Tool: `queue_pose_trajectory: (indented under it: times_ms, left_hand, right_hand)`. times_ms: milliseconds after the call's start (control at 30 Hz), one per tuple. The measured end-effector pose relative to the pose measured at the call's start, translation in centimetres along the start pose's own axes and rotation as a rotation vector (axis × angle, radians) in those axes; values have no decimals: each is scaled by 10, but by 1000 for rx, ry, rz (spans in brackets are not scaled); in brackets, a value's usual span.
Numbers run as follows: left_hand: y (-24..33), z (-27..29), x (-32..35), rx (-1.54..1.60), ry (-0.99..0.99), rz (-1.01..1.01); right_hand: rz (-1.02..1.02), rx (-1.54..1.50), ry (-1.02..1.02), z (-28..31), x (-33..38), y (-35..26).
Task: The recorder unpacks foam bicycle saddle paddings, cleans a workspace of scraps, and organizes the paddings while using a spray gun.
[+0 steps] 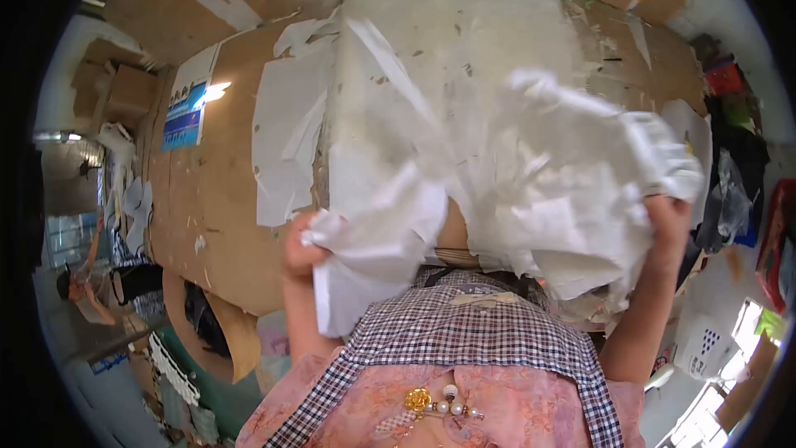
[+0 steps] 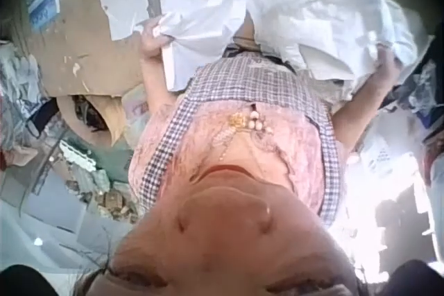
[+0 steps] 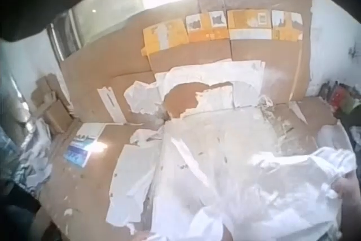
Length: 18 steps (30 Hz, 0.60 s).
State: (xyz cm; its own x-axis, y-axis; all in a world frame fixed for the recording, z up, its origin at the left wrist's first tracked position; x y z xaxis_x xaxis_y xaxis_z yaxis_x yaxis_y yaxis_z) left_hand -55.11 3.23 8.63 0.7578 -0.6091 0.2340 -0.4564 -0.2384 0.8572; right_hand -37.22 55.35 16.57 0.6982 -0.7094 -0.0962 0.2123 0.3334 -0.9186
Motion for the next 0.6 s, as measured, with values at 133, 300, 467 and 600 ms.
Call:
queue_pose_trajectory:
  times_ms: [133,300,467,600]
  left_hand:
    - [36,-159,-61,-306,-812,-182]
    - [101,-252,-90,-692,-180,-949]
    - [-28,-313,-134,-345,-583,-153]
    - [-98,-392,-86,-176,-853,29]
  right_hand:
    - [10,-667,385,11,31,-126]
    - [610,-54,156,-38,48,-93]
    - [231,-574,-64,-36,91,-39]
    - [173,-963,19,29,134,6]
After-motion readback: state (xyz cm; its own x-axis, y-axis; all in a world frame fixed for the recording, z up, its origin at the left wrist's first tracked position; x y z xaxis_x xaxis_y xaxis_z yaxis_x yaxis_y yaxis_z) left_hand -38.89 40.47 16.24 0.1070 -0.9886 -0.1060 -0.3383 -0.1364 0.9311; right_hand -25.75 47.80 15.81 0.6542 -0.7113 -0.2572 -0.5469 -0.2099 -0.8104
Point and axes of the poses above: each hand's wrist, its own x-axis away from the middle knuckle, its own z-axis out of the back of the hand, y = z × x, the point moved 8 cm from there along -x, towards the middle knuckle, and after that the axes turned 4 degrees about z, right-handed, at the moved point
